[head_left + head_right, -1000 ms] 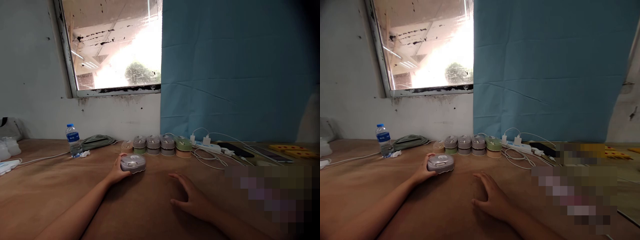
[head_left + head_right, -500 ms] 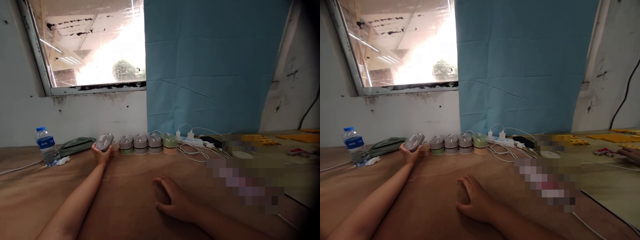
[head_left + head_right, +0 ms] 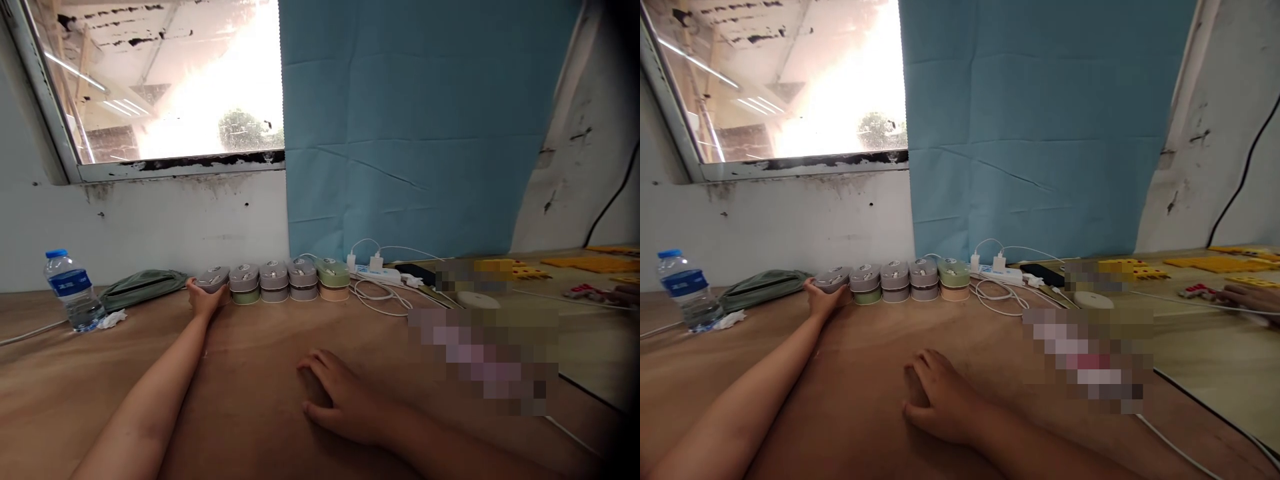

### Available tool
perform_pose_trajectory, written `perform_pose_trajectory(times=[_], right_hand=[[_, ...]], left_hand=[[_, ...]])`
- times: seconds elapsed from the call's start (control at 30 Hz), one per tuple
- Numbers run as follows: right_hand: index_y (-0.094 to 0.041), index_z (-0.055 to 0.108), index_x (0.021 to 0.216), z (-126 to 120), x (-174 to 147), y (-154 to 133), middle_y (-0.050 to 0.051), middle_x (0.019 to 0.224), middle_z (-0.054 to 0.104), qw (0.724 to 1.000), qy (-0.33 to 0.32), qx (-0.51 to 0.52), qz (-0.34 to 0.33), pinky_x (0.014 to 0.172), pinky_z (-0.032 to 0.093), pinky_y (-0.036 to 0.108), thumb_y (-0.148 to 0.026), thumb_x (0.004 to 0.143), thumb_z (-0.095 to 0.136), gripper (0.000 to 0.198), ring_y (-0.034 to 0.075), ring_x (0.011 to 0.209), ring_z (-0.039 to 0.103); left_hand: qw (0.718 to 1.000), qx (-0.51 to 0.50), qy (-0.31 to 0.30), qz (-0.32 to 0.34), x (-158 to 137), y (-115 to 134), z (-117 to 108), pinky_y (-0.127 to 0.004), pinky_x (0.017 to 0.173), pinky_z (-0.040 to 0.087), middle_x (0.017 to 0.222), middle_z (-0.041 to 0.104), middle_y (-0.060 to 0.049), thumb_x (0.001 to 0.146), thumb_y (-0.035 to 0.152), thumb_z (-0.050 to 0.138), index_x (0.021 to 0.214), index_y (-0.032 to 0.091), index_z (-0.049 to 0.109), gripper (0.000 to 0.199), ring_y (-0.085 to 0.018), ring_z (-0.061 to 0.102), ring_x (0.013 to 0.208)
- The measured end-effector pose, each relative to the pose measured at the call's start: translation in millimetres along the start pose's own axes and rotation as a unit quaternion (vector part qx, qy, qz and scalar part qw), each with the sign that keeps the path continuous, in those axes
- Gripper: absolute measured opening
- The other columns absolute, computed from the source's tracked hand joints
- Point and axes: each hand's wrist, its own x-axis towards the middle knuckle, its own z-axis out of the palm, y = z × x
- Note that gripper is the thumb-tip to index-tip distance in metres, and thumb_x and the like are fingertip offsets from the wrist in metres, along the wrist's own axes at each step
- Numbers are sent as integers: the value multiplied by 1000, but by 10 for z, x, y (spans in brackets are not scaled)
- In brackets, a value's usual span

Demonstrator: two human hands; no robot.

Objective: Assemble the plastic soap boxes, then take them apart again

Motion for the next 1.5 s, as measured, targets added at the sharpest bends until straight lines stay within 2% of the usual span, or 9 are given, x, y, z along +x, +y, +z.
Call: perform_pose_trajectory(times=[0.13, 0.37, 0.57, 0.8, 1.2, 1.5], right_hand=[[-21, 48, 110, 8, 5, 2, 7, 109, 47, 1000, 1, -5, -4, 92, 34, 35, -31, 72, 55, 41, 23, 104, 43], [-20, 48, 109, 23, 21, 25, 7, 110, 46, 1000, 0, -9, -11, 92, 34, 35, -30, 71, 55, 40, 23, 104, 42], [-20, 48, 110, 11, 17, 15, 7, 110, 46, 1000, -4, -7, -15, 93, 34, 34, -30, 72, 55, 40, 22, 105, 42], [-19, 48, 111, -1, 19, 4, 8, 111, 45, 1000, -13, -9, -10, 93, 33, 34, -29, 73, 54, 40, 23, 106, 41], [-19, 47, 113, -18, 27, 0, 8, 113, 44, 1000, -27, -8, -3, 94, 32, 33, -31, 74, 53, 41, 22, 106, 41], [-20, 47, 112, -17, 38, 14, 8, 113, 45, 1000, -24, -12, -7, 94, 32, 33, -32, 74, 54, 41, 22, 107, 40]], left_hand=[[1000, 13, -22, 5, -19, 15, -31, -46, 90, 37, 116, 45, -16, 50, 51, 69, 117, 17, 22, 89, -32, 45, 111], [998, 1, -65, 18, -15, -55, -91, -42, 90, 37, 120, 43, -14, 48, 49, 71, 119, 20, 20, 92, -29, 46, 110], [997, -16, -68, 26, 4, -103, -94, -39, 88, 39, 119, 43, -12, 48, 45, 72, 118, 21, 21, 90, -26, 47, 108], [996, -33, -77, 29, 27, -131, -80, -42, 91, 37, 120, 43, -12, 47, 45, 73, 119, 21, 23, 91, -28, 44, 111], [988, -132, -85, 16, 76, -232, -25, -42, 92, 36, 120, 40, -12, 44, 42, 76, 119, 23, 22, 94, -26, 44, 111], [979, -192, -73, 8, 71, -203, -24, -38, 92, 38, 117, 39, -10, 44, 35, 77, 112, 22, 27, 85, -24, 43, 112]])
